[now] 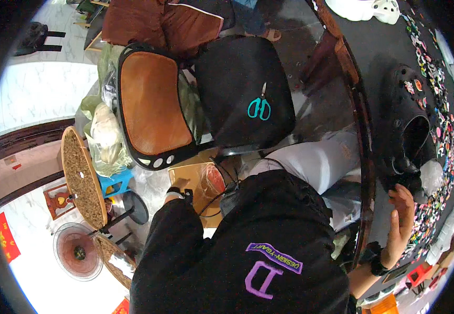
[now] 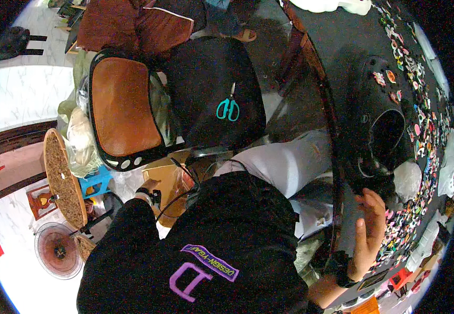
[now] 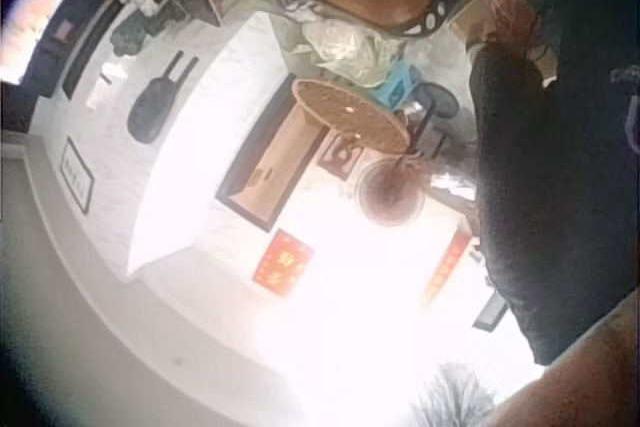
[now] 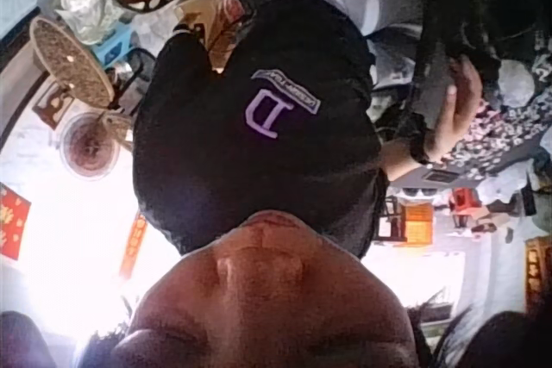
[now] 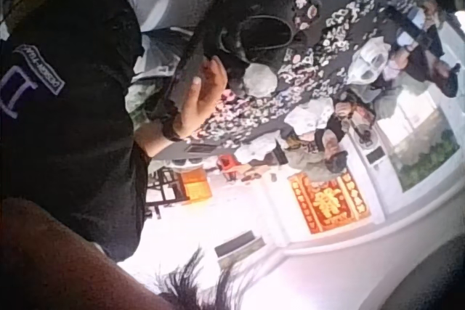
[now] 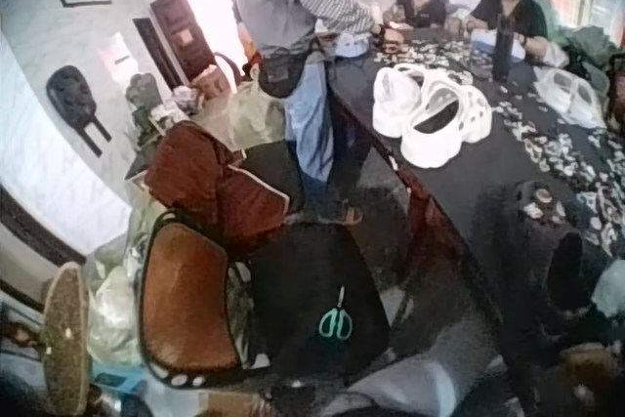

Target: Attaching decorative charms to black clogs at a manufacturing assembly station.

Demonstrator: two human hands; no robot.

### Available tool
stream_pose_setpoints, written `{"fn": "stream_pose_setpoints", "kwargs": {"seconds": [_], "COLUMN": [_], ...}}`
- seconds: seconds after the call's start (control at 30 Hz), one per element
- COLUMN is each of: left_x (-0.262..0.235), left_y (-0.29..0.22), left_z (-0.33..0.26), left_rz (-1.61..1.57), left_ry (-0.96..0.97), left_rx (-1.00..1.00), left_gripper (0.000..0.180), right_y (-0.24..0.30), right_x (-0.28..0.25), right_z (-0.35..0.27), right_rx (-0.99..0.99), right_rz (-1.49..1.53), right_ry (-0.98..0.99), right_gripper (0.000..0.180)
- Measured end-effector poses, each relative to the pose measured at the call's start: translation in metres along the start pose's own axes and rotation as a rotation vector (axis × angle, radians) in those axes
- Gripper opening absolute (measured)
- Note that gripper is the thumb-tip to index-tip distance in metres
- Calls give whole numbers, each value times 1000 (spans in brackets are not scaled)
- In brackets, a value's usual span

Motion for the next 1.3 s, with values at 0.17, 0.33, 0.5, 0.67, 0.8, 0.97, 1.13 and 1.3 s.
{"fn": "stream_pose_setpoints", "kwargs": {"seconds": [0.17,0.33,0.5,0.67,0.8,0.97,1.13,1.3], "left_x": [-29,-64,-94,-140,-176,-242,-322,-395], "left_y": [-67,-154,-220,-254,-264,-299,-342,-426], "left_z": [16,43,69,75,68,67,76,52], "left_rz": [-1070,-1290,-1227,-1232,-1178,-1124,-1168,-1110], "left_ry": [66,154,233,218,78,-91,-267,-349], "left_rx": [-514,-249,-94,-78,-26,38,219,457], "left_gripper": [38,30,27,25,26,25,26,26], "right_y": [-2,-4,-11,-16,-15,-16,-12,-15], "right_x": [-9,-19,-24,-28,-27,-31,-29,-29], "right_z": [-8,-13,-21,-28,-27,-27,-31,-52], "right_rx": [-6,-15,-10,11,6,21,15,51], "right_rz": [-39,-56,-69,-35,-52,10,76,157], "right_ry": [-49,-90,-105,-112,-124,-167,-196,-252], "right_gripper": [45,44,45,45,45,46,46,42]}}
Point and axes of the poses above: each hand's wrist, its own z-axis towards the middle knuckle, its own x-axis out of the palm, y = z × x, the point moved 8 cm from there along z, towards the middle knuckle, and after that the axes turned 13 degrees about -y, right-handed, at the moved point
